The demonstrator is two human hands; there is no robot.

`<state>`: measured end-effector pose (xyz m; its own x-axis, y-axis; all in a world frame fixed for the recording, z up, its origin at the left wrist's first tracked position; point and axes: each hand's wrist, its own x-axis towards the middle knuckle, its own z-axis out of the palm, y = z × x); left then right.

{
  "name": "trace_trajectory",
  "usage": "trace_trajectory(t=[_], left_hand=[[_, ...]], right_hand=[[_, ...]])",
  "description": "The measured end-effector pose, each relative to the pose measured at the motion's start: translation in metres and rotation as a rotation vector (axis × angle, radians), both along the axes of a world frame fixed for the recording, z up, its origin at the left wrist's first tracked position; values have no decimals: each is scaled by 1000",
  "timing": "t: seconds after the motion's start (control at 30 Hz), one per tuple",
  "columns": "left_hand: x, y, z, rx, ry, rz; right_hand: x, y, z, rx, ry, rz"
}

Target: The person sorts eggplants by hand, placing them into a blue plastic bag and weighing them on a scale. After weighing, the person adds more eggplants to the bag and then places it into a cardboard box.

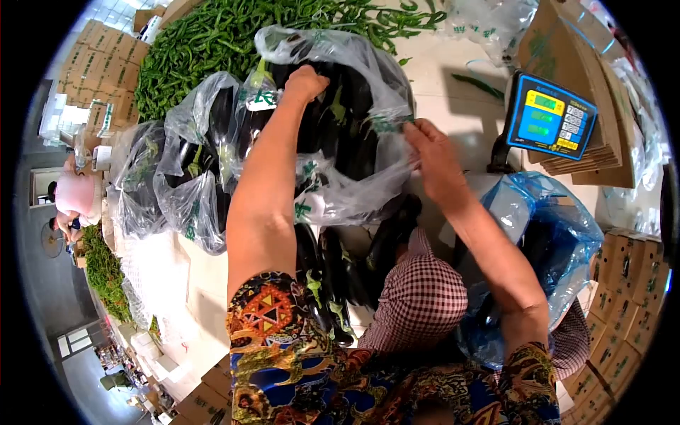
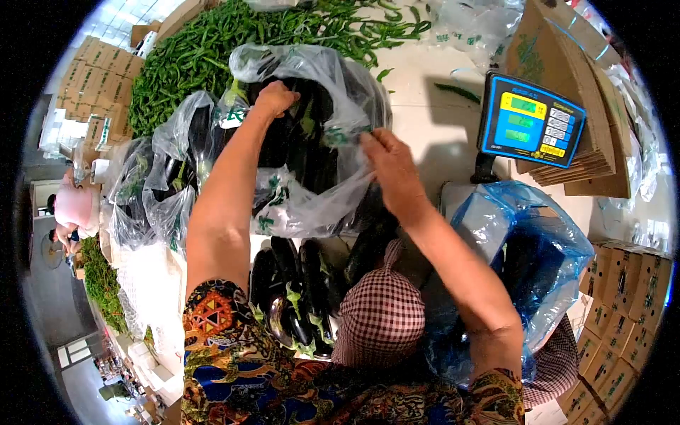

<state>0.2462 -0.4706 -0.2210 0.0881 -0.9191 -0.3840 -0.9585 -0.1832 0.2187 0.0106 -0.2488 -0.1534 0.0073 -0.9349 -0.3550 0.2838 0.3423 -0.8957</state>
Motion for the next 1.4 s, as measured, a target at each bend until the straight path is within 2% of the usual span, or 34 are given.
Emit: trace_trajectory(t=[0.03,0.1,0.27,0.33,0.4,0.47,0.5,0.53,0.6,0.67,0.7,0.8,0.83,0.93,1.0,1.07,1.17,1.2,1.27,1.3,1.4], left_hand=[[-4,8,0,-99,102,119],[-4,0,-22,-58,-16,76],[-28,14,6,8,-101,155],[15,-24,-45,-61,-125,-117],[28,-17,-40,-279,156,-19],[18,15,-2,-311,466,173],[34,13,-17,-475,588,110],[29,29,11,-590,427,2],[16,64,67,-617,513,8],[26,90,94,-630,612,8],[23,107,115,-555,662,116],[24,132,132,-821,580,28],[27,138,139,-780,599,54],[32,141,167,-944,562,14],[30,135,237,-1129,387,-52],[25,117,292,-1105,840,44],[21,108,327,-1149,1136,21],[24,107,326,-1129,1250,-12],[10,120,317,-1085,1445,88],[3,130,312,-1042,1521,164],[-20,165,296,-941,1684,188]], right_hand=[[0,3,8,-27,58,18],[-5,5,6,-31,23,34],[-17,6,-12,20,-20,42],[-19,7,-22,18,-2,35],[-23,4,-30,-26,5,36],[-21,3,-36,-52,-10,46],[-19,2,-37,-60,-28,52],[-17,0,-38,-71,-46,53],[-14,-4,-34,-46,-7,52],[-9,-4,-24,-21,9,51],[-8,-6,-18,-15,10,43],[-5,-4,-16,-22,32,77],[-5,-3,-17,-29,44,96],[-3,6,-14,30,148,149],[-3,7,-22,8,80,220],[3,10,-22,-12,87,273],[5,16,-7,-42,177,255],[1,18,1,-86,169,265],[-10,27,16,-153,162,287],[-19,33,37,-139,73,316],[-31,35,74,-9,-395,125]])
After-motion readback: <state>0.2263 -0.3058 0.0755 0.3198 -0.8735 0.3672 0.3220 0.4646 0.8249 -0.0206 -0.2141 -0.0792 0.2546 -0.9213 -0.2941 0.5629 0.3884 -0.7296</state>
